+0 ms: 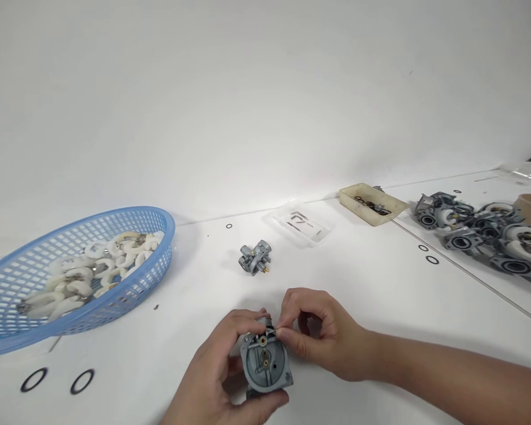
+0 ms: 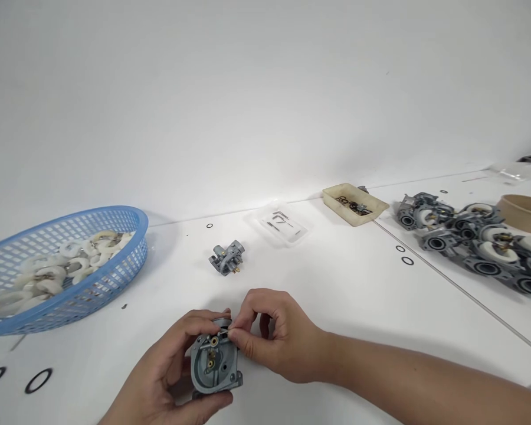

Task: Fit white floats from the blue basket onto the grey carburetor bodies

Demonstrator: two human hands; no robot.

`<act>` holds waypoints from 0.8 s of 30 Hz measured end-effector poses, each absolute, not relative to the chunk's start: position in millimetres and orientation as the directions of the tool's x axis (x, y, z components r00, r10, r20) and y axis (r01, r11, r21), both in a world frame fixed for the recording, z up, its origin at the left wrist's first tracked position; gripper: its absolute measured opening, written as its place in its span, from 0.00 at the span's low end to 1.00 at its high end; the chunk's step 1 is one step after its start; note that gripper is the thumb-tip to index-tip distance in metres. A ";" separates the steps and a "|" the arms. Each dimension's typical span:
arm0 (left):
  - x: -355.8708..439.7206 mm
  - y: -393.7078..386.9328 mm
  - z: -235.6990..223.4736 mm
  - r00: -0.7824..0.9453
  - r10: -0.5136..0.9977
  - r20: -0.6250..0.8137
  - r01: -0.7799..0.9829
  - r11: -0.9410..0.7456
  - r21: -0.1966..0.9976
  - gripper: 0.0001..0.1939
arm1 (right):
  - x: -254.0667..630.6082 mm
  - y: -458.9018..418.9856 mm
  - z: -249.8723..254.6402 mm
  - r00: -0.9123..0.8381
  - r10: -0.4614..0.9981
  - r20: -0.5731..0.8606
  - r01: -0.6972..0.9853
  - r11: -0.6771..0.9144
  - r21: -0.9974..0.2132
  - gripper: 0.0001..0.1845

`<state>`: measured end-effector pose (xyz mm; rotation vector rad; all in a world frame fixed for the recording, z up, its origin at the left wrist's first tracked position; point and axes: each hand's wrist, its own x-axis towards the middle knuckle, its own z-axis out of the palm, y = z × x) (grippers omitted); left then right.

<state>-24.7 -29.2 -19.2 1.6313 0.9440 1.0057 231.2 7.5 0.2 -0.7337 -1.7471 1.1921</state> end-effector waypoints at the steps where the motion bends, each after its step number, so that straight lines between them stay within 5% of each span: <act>1: -25.2 -27.0 -17.9 0.373 0.897 0.238 0.150 -0.311 0.938 0.37 | 231.1 7.4 0.4 -0.447 0.833 0.324 0.004 0.364 -0.931 0.08; 8: -30.9 -21.2 1.2 0.356 0.812 0.463 0.400 -0.580 0.709 0.50 | 229.9 8.0 0.3 -0.434 0.846 0.310 0.080 0.379 -0.922 0.12; 13: -32.1 -28.0 17.6 0.179 0.744 0.644 0.456 -0.643 0.616 0.13 | 228.7 9.9 -3.3 -0.419 0.853 0.312 0.109 0.388 -0.915 0.14; 17: -39.1 -30.8 43.3 -0.140 0.644 0.752 0.495 -0.613 0.616 0.07 | 228.9 11.4 -7.4 -0.417 0.854 0.310 0.128 0.393 -0.911 0.13; 21: -86.5 -13.0 76.8 -0.346 0.596 0.725 0.756 -0.281 0.592 0.09 | 228.9 11.5 -7.7 -0.409 0.862 0.299 0.132 0.380 -0.915 0.15; 23: -122.4 6.9 95.0 -0.342 0.639 0.689 0.923 0.092 0.374 0.16 | 228.5 11.4 -6.1 -0.412 0.862 0.295 0.125 0.375 -0.919 0.16; 24: -140.4 19.3 103.6 -0.302 0.680 0.668 0.944 0.119 0.306 0.19 | 228.3 11.4 -5.2 -0.415 0.860 0.296 0.123 0.376 -0.919 0.17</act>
